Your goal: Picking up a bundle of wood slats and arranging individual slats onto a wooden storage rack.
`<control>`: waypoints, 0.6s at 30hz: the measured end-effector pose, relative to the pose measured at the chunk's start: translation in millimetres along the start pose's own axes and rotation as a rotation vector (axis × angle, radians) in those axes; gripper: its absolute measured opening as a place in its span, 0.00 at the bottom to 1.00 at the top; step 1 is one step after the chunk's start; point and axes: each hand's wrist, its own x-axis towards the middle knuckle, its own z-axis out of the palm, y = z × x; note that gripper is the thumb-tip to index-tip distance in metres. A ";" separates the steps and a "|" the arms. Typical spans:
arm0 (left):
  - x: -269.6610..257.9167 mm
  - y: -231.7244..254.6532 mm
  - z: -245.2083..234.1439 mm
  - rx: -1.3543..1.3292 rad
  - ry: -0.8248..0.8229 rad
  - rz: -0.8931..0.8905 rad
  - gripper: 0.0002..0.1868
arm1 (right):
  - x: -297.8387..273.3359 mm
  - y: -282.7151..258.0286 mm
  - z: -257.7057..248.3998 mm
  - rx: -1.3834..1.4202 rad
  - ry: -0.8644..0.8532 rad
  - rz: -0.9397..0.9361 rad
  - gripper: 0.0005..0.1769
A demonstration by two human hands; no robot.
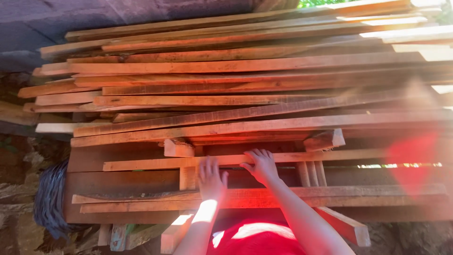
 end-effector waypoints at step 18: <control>-102.4 14.9 -13.3 -0.101 -0.153 0.416 0.28 | -75.5 -4.4 -12.3 0.031 -0.306 0.090 0.27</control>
